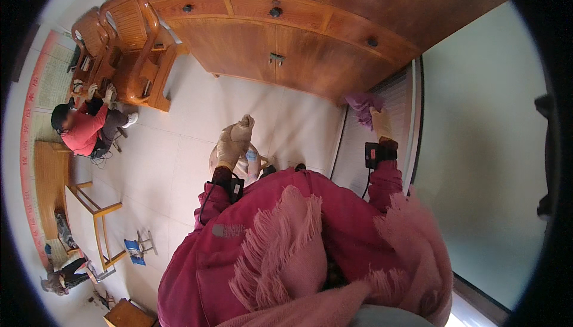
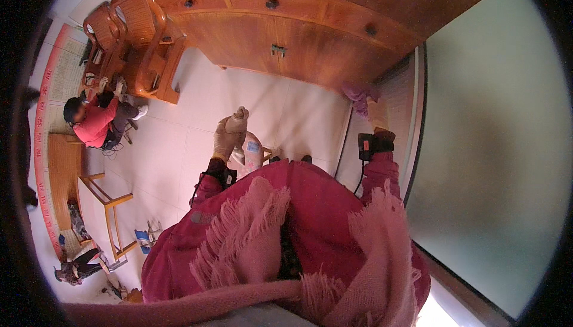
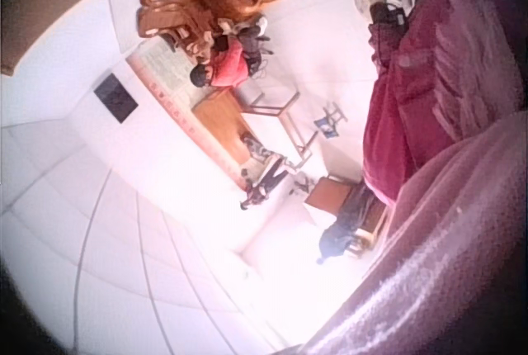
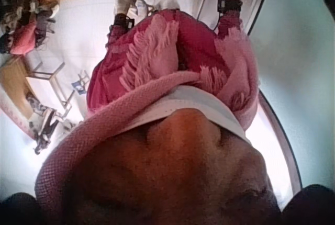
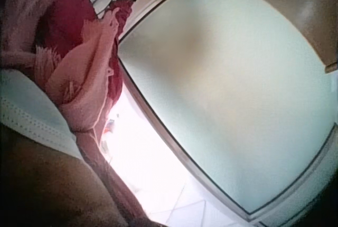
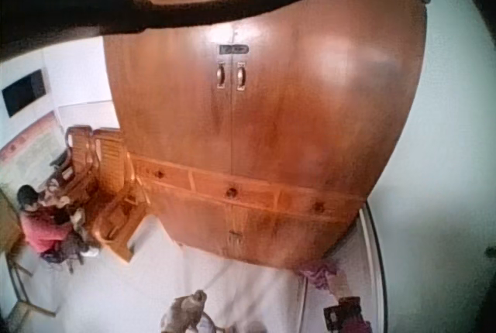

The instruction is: The person wipes a wooden cabinet with a cloth while holding a spray bottle. They move around the cabinet, wiping different sections and occasionally switching cloths. Another person is visible in the background cleaning chairs.

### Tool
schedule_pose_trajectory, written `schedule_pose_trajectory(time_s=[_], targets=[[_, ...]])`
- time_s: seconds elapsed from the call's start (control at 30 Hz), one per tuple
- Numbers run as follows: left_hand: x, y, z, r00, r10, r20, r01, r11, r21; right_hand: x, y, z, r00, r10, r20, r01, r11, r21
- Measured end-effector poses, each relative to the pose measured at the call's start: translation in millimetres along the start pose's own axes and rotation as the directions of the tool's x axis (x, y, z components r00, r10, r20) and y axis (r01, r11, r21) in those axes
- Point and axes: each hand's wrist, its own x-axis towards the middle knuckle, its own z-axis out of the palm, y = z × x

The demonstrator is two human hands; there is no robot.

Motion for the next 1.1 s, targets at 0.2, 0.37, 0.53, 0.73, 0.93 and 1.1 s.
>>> schedule_pose_trajectory(time_s=[0.2,0.37,0.53,0.73,0.93,1.1], targets=[[-11,1,-32,0.99,-0.142,-0.013,0.139,0.979,-0.15,-6,-48,6,0.998,-0.011,-0.06,0.003,0.992,-0.127],[-32,13,-53,0.977,-0.108,-0.184,0.147,0.966,0.214,15,-68,25,0.999,0.046,0.01,-0.046,0.943,0.329],[-41,6,-48,0.955,-0.215,-0.204,0.202,0.976,-0.08,73,-107,58,0.998,-0.01,0.061,-0.02,0.882,0.472],[-47,-5,-35,0.896,-0.261,-0.358,0.279,0.96,-0.002,104,-187,79,0.913,-0.291,0.285,-0.045,0.623,0.781],[-59,10,-3,0.884,-0.149,-0.444,0.197,0.978,0.064,130,-298,123,0.82,-0.348,0.454,-0.202,0.567,0.798],[-66,12,0,0.865,-0.213,-0.454,0.259,0.965,0.039,162,-326,130,0.797,-0.313,0.516,-0.331,0.489,0.807]])
